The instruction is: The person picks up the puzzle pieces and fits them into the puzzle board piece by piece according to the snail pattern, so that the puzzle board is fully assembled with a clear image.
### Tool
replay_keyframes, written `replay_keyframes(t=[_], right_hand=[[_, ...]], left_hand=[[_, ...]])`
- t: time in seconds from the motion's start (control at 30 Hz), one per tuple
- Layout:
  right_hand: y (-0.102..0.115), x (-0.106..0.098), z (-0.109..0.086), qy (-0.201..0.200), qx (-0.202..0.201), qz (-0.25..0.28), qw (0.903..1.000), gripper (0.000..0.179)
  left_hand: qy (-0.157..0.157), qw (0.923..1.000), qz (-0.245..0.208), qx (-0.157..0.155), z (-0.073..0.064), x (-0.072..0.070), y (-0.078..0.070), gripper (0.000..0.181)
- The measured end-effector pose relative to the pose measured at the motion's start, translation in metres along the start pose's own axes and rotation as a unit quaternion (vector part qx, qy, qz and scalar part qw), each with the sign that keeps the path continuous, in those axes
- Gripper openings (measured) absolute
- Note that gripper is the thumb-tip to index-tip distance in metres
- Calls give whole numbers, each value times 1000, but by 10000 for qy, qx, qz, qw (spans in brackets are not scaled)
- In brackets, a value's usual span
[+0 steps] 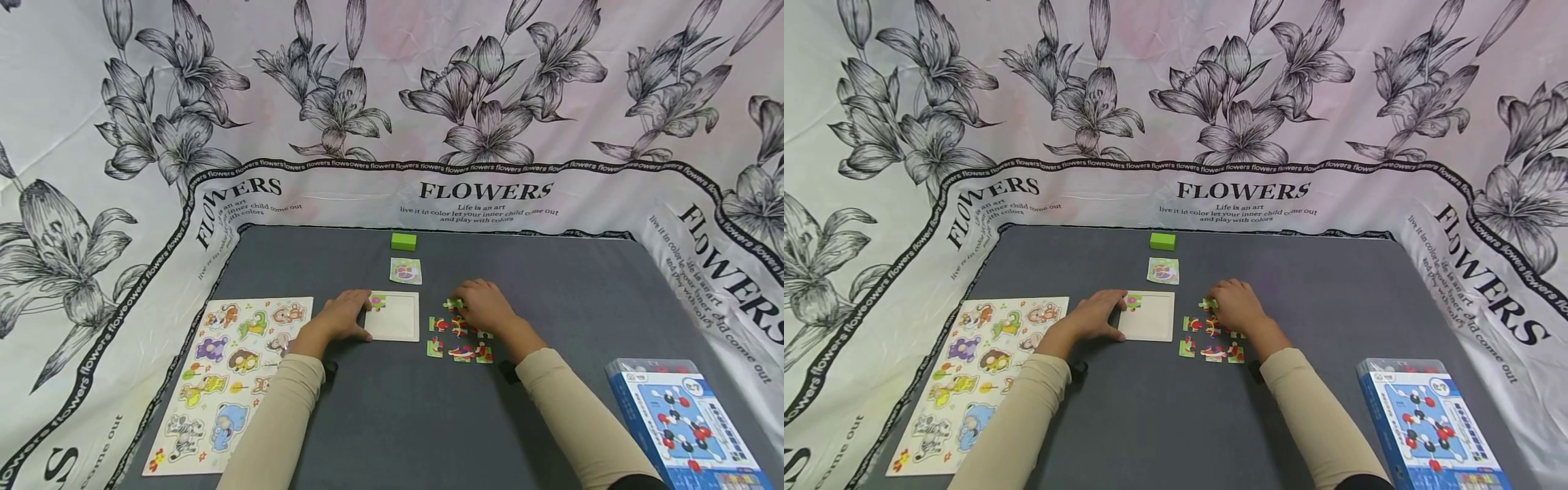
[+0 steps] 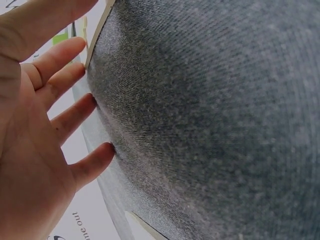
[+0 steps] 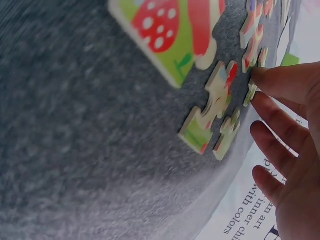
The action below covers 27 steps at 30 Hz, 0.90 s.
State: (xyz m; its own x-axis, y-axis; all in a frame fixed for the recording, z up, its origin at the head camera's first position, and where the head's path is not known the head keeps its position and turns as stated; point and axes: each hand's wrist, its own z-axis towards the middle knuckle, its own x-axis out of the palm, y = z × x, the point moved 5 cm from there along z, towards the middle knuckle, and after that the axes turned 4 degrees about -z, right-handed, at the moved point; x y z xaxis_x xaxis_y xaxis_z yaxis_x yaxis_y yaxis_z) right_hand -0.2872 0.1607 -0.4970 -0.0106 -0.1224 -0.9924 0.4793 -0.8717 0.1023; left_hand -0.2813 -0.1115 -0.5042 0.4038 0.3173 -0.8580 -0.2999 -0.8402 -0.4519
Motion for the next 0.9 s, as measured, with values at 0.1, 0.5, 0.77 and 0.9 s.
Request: replay_keyframes(t=[0.1, 0.5, 0.77, 0.9], right_hand=[[4, 0, 5, 13, -27, 5, 10000, 23], [40, -6, 28, 17, -261, 118, 9996, 24], [63, 2, 42, 103, -427, 79, 9990, 26], [73, 6, 50, 106, -507, 68, 9986, 25]], left_hand=[[11, 10000, -45, -4, -1, -1, 0, 56], [-7, 9999, -151, -46, -1, -5, -1, 55], [-61, 9998, -170, -77, 1, -1, 2, 56], [-35, 9998, -164, -102, 2, 0, 4, 57]])
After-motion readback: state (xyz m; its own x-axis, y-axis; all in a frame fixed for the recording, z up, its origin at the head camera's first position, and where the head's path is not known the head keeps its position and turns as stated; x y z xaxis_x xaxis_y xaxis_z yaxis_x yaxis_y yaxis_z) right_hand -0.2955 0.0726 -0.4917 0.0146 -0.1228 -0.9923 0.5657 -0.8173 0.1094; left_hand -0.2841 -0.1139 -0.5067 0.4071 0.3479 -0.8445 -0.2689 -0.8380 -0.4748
